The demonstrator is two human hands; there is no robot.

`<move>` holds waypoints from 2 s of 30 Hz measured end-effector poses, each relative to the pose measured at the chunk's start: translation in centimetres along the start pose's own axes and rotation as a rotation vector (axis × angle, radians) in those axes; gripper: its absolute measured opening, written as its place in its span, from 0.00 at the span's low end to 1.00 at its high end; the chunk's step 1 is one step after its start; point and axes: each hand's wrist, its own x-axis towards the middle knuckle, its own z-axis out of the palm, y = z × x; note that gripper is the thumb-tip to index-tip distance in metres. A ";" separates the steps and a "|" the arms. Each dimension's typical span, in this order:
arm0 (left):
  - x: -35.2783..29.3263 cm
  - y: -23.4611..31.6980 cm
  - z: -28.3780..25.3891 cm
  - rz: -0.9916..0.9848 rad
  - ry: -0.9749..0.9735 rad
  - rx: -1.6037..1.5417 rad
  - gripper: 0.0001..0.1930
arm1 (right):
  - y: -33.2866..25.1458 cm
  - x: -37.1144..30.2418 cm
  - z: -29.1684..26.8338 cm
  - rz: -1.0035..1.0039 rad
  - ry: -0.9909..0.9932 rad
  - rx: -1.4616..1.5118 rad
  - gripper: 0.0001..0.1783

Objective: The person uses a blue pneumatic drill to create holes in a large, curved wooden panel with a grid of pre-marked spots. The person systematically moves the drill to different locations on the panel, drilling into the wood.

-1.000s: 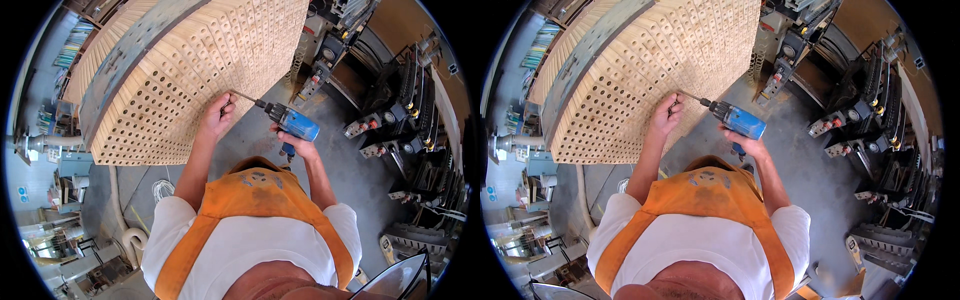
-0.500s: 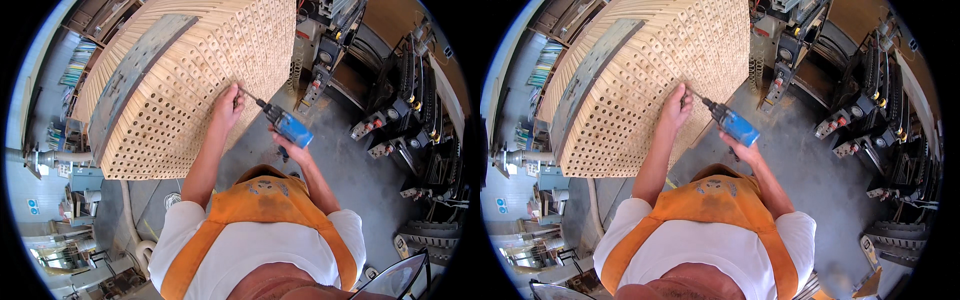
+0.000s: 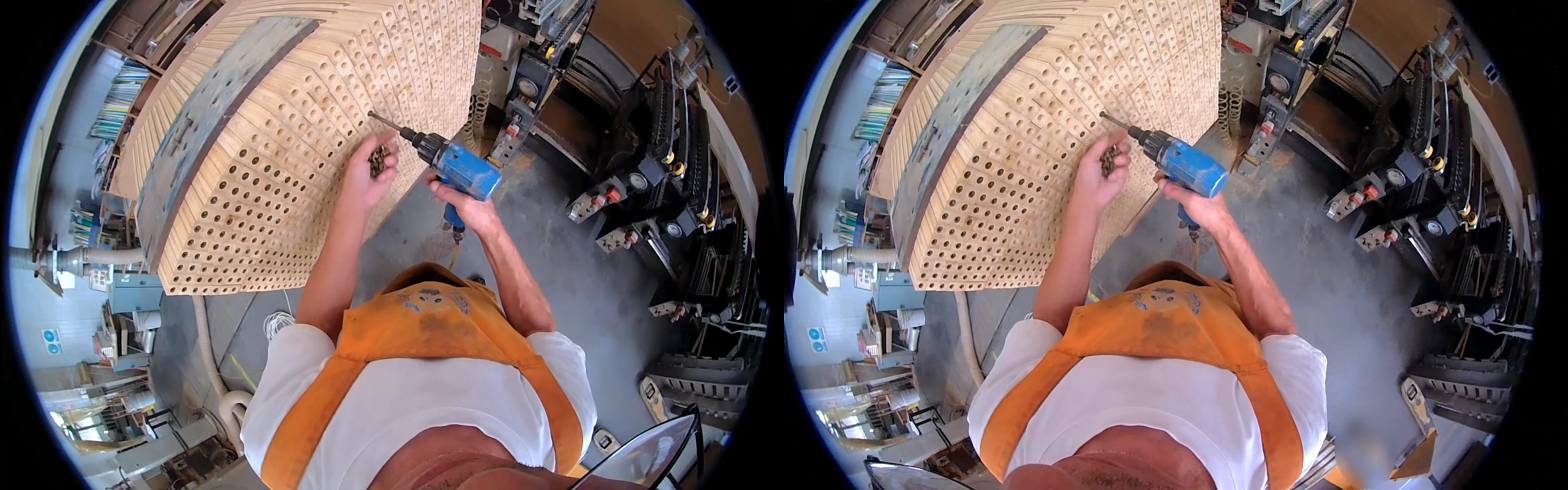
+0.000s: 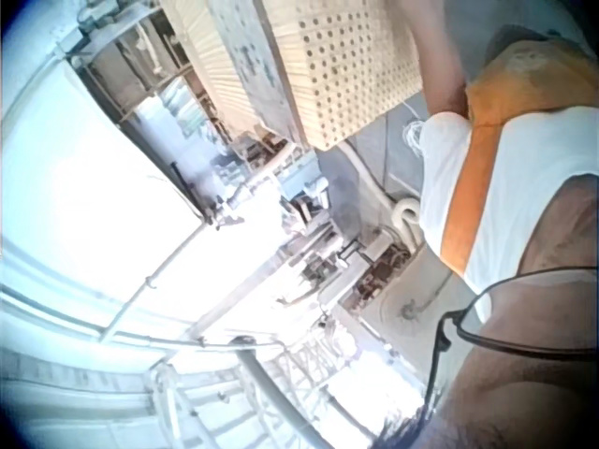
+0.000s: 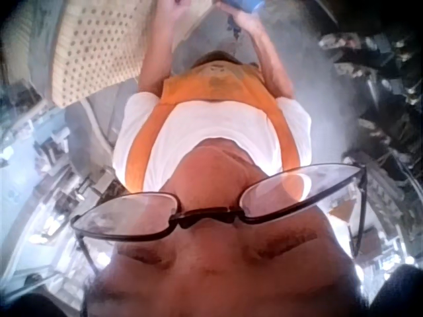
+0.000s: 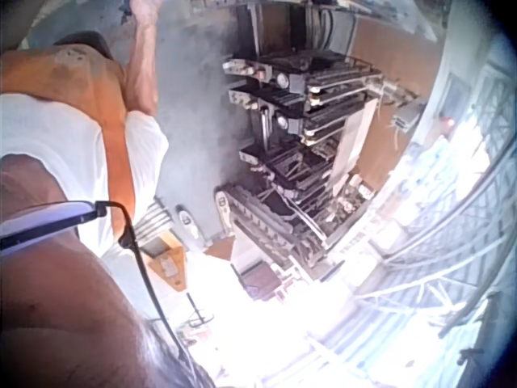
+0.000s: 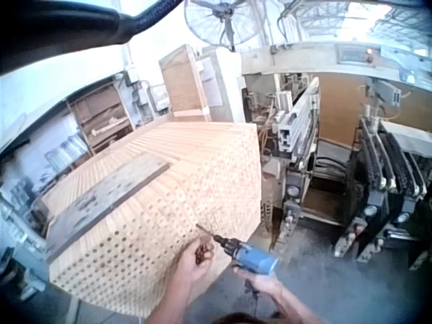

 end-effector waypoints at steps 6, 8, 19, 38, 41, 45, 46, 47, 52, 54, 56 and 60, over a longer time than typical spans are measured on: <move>-3.0 -3.4 -2.6 -0.154 -0.013 -0.072 0.11 | 0.5 0.1 0.1 -0.029 -0.006 0.008 0.11; -3.2 -4.3 -3.2 -0.191 -0.003 -0.048 0.10 | 0.7 0.2 -0.1 -0.058 -0.002 -0.056 0.11; -3.4 -3.0 -1.0 -0.058 0.105 0.010 0.14 | -0.1 -1.1 -0.3 -0.060 0.009 -0.073 0.14; 1.5 -2.5 -1.0 -0.053 0.003 0.056 0.13 | 1.5 -5.1 -5.9 0.031 0.007 0.103 0.15; 1.4 -2.5 -1.1 0.013 0.140 0.086 0.14 | 1.2 -5.2 -6.4 0.043 -0.003 0.120 0.15; 0.0 -2.8 -0.1 0.013 0.139 0.192 0.14 | 0.9 -5.3 -7.5 0.060 -0.051 0.118 0.15; -0.3 -2.8 0.1 0.005 0.141 0.210 0.15 | 0.9 -5.4 -7.8 0.080 -0.082 0.128 0.15; -0.5 -2.8 0.2 -0.003 0.143 0.228 0.15 | 0.7 -5.4 -8.1 0.100 -0.112 0.137 0.15; -1.4 -3.8 0.5 -0.015 0.108 0.259 0.17 | 1.0 -5.3 -9.6 0.183 -0.183 0.177 0.16; -1.0 -4.0 0.4 0.009 0.106 0.325 0.16 | 0.9 -5.2 -9.9 0.196 -0.149 0.130 0.16; -0.4 -4.1 0.8 0.035 0.151 0.456 0.16 | 1.2 -5.3 -9.5 0.102 -0.130 -0.009 0.16; 1.0 -3.4 2.1 0.030 0.264 0.512 0.14 | 2.1 -5.5 -7.7 0.033 -0.047 -0.210 0.14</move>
